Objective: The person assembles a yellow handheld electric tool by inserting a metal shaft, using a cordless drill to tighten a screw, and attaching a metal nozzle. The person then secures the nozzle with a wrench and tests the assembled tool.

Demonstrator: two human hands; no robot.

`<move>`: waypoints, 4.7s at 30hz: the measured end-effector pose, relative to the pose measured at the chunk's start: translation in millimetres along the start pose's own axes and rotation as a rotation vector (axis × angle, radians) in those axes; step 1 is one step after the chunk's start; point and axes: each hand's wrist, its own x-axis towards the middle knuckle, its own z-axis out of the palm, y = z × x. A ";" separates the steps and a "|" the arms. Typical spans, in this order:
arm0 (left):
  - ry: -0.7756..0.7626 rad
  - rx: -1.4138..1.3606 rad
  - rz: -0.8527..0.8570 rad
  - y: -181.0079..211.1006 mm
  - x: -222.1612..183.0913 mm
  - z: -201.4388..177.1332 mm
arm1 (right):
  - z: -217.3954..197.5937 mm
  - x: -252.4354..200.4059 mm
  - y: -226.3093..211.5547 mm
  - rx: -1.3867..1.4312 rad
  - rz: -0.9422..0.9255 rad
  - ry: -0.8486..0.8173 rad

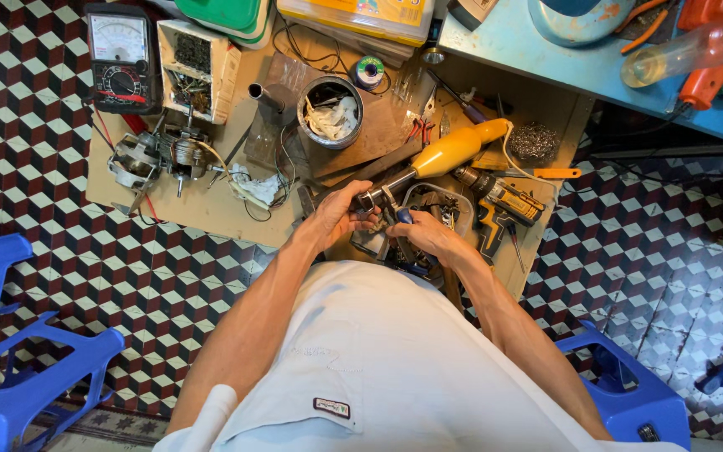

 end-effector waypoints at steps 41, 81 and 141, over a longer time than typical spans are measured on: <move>0.231 0.929 0.365 -2.5 -13.7 9.0 | 5.6 -0.5 -6.7 -0.138 0.014 0.024; 0.147 0.257 0.087 -20.4 1.7 2.1 | 7.6 8.3 8.4 -0.050 -0.056 0.027; -0.197 0.120 0.494 124.9 -64.7 123.2 | -55.9 -102.9 -83.6 0.413 -0.492 0.031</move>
